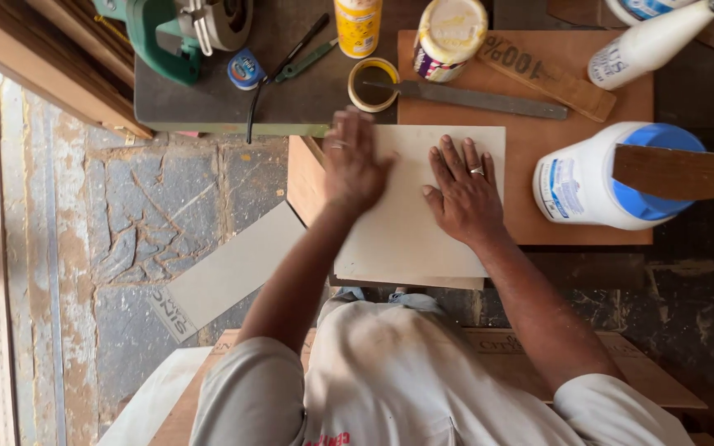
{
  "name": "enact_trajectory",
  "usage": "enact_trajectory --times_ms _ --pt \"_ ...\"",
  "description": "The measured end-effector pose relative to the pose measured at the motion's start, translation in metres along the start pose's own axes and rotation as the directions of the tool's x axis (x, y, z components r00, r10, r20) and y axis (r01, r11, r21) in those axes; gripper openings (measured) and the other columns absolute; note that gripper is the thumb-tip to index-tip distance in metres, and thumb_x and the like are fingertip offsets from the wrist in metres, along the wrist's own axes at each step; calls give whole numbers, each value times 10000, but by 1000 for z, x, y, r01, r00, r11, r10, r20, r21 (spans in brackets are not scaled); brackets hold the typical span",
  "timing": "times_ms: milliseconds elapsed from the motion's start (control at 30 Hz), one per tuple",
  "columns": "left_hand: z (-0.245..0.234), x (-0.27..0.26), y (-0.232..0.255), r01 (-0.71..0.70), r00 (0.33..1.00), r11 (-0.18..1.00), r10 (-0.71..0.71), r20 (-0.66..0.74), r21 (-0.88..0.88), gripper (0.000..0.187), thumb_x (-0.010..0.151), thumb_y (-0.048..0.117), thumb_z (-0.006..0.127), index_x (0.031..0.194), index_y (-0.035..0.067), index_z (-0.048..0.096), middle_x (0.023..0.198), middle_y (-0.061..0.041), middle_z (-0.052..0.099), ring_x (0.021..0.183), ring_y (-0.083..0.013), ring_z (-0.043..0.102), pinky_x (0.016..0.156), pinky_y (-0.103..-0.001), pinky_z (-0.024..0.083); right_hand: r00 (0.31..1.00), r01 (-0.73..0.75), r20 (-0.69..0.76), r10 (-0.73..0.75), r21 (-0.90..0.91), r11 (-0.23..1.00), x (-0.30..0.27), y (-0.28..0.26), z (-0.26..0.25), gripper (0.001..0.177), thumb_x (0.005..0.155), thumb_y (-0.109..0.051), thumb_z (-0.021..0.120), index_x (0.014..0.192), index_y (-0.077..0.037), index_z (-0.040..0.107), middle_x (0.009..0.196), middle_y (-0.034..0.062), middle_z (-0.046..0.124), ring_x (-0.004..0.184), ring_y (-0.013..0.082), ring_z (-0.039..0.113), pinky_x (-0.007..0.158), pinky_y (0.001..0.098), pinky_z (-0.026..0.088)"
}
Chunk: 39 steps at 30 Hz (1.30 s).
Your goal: Applying adhesive to a laminate piece and a wooden surface to bond them together.
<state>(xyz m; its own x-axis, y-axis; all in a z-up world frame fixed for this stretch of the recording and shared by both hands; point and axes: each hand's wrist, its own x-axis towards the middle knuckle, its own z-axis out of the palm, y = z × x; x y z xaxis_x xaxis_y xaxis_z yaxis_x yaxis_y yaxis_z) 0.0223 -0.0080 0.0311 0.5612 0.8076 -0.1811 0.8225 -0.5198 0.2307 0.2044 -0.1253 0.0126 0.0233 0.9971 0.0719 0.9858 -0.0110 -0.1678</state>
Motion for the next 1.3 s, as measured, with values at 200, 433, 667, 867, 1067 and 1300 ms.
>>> enact_trajectory --times_ms 200,433,667,867,1067,1300 --pt "38 -22 -25 238 940 857 -322 -115 -458 924 940 424 684 1573 2 160 1617 -272 252 1515 -440 215 1210 -520 259 997 -24 -69 27 44 999 6 -4 -4 633 998 -401 576 1536 -85 471 1631 146 383 1484 426 347 1181 617 259" --pt "71 -31 -45 115 965 755 -240 -109 -645 833 984 336 626 1580 -25 168 1607 -311 278 1499 -456 272 1187 -520 295 960 255 -161 -230 154 955 58 -53 34 599 959 -249 660 1501 -75 473 1611 121 451 1498 386 433 1260 502 317" --pt "82 -29 -48 1 956 750 -195 -219 -661 734 1041 226 557 1601 -51 172 1566 -306 359 1456 -446 381 1218 -503 352 981 150 -166 -97 340 929 42 15 15 839 884 -374 699 1548 23 374 1560 233 437 1447 427 401 1204 534 343" --pt "103 -29 -55 -61 947 735 -170 -271 -675 738 1048 174 596 1603 -54 166 1567 -352 328 1464 -484 350 1201 -522 337 987 -158 -21 159 38 987 -24 46 5 776 1000 -421 648 1537 56 355 1628 309 297 1460 533 298 1148 645 270" --pt "93 -36 -51 -108 923 717 -184 -337 -689 780 1067 186 594 1619 -58 101 1594 -340 325 1454 -471 389 1204 -528 346 977 -153 -126 174 160 975 -133 11 8 753 1052 -397 584 1579 72 321 1630 383 252 1510 565 273 1222 657 251" --pt "85 -135 -42 -96 882 899 -122 -455 -427 746 907 291 809 1474 -15 432 1378 -255 550 1277 -450 499 1114 -552 397 939 -136 -247 238 368 920 -178 1 -4 364 1010 -136 683 1339 11 632 1363 239 650 1312 425 611 1138 492 484"
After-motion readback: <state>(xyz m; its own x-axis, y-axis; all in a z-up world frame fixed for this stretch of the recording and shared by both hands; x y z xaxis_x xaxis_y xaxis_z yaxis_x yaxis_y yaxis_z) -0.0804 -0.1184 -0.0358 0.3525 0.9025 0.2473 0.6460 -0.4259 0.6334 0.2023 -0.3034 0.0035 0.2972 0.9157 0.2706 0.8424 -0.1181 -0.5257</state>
